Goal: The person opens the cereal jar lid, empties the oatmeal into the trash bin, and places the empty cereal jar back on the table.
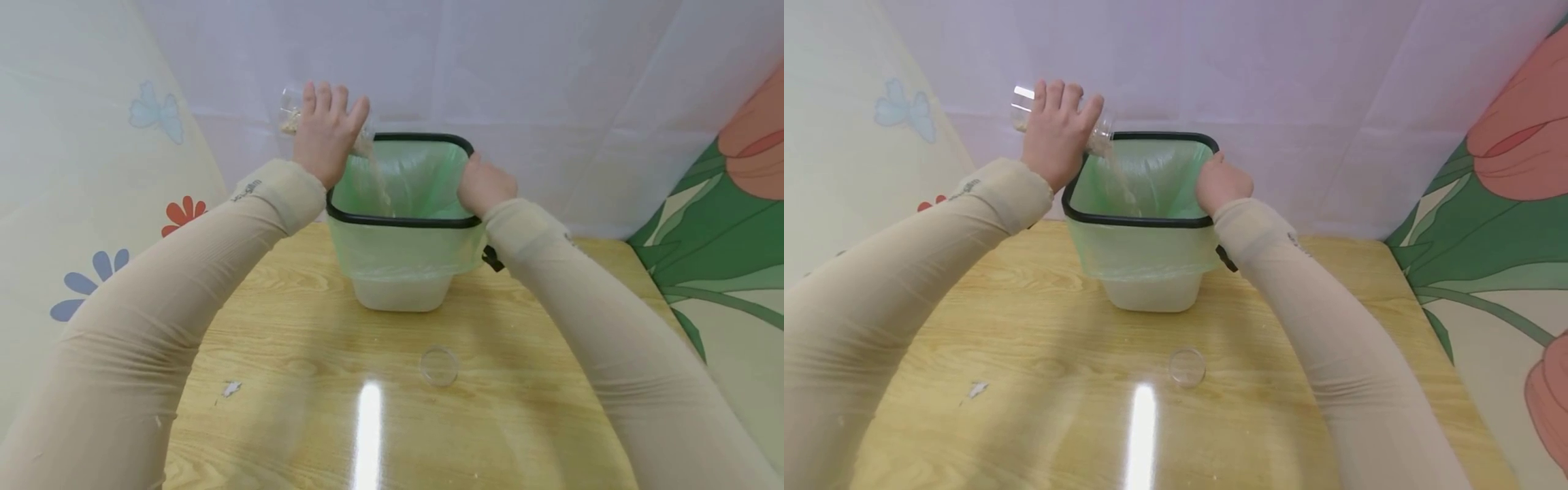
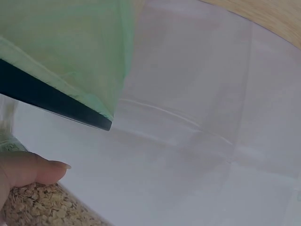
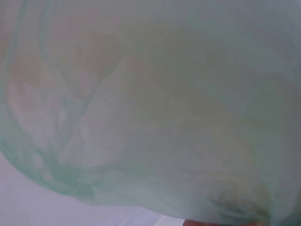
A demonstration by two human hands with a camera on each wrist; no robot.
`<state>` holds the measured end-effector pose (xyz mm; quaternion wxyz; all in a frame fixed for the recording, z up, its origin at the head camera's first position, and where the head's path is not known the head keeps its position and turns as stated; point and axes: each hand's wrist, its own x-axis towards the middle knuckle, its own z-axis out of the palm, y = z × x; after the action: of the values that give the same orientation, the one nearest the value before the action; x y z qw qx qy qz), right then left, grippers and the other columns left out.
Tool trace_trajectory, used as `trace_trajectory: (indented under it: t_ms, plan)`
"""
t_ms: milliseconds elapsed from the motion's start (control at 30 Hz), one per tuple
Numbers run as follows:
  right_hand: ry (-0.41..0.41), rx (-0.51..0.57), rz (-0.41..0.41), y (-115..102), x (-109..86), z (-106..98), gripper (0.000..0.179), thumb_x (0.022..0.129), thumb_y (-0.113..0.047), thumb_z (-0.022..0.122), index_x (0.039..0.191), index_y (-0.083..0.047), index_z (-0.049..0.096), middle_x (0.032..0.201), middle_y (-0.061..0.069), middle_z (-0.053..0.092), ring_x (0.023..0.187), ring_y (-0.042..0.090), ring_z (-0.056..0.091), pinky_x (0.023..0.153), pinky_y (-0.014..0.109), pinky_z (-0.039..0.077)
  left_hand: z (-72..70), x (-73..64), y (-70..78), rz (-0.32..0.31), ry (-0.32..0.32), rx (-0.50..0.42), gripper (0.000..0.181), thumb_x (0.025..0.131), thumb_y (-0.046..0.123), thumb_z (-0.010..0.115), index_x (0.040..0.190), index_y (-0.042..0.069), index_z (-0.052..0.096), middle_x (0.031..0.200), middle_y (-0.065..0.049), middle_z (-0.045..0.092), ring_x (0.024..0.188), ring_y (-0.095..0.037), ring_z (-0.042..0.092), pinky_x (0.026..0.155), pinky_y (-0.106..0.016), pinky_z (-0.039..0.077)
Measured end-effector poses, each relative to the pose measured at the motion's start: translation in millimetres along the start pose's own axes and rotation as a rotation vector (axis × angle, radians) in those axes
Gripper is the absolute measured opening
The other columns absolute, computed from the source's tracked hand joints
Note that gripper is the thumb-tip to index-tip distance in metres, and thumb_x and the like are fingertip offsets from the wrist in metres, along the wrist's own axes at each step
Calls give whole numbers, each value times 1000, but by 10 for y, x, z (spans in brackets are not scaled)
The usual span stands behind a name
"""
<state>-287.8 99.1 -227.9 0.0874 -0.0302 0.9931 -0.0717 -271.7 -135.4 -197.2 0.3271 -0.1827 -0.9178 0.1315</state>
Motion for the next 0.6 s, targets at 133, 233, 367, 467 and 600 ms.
trace_trajectory:
  t_ms: [133,233,367,467,600]
  plan:
    - [2,-2,-5,14,-8,1,56,103,-13,19,151,7,0,130,30,52,100,37,60,86,53,51,7,22,7,-13,-2,0,44,85,-14,41,126,2,46,128,-29,49,124,-48,43,112,-56,27]
    - [7,-2,-8,24,-14,1,56,103,-13,19,151,7,0,130,30,52,96,36,60,85,53,51,10,47,13,-25,-7,-8,44,86,-15,40,127,2,45,129,-29,49,125,-48,42,112,-56,26]
    - [13,-7,-7,36,-16,2,56,102,-12,19,151,7,1,126,29,54,87,32,59,82,51,52,23,81,18,-31,-13,-15,45,86,-15,38,127,2,46,130,-30,49,125,-48,42,112,-56,26]
    - [16,-7,-8,38,-10,2,55,102,-12,19,152,7,1,122,29,56,81,31,58,78,49,53,27,98,20,-33,-23,-14,47,85,-15,39,129,2,46,130,-30,48,125,-48,42,112,-56,25]
    - [21,1,-7,27,-6,-1,56,102,-12,19,152,7,2,131,30,51,92,35,60,83,52,52,22,106,17,-34,-34,-12,49,84,-15,40,129,2,45,131,-30,48,126,-48,42,113,-56,24]
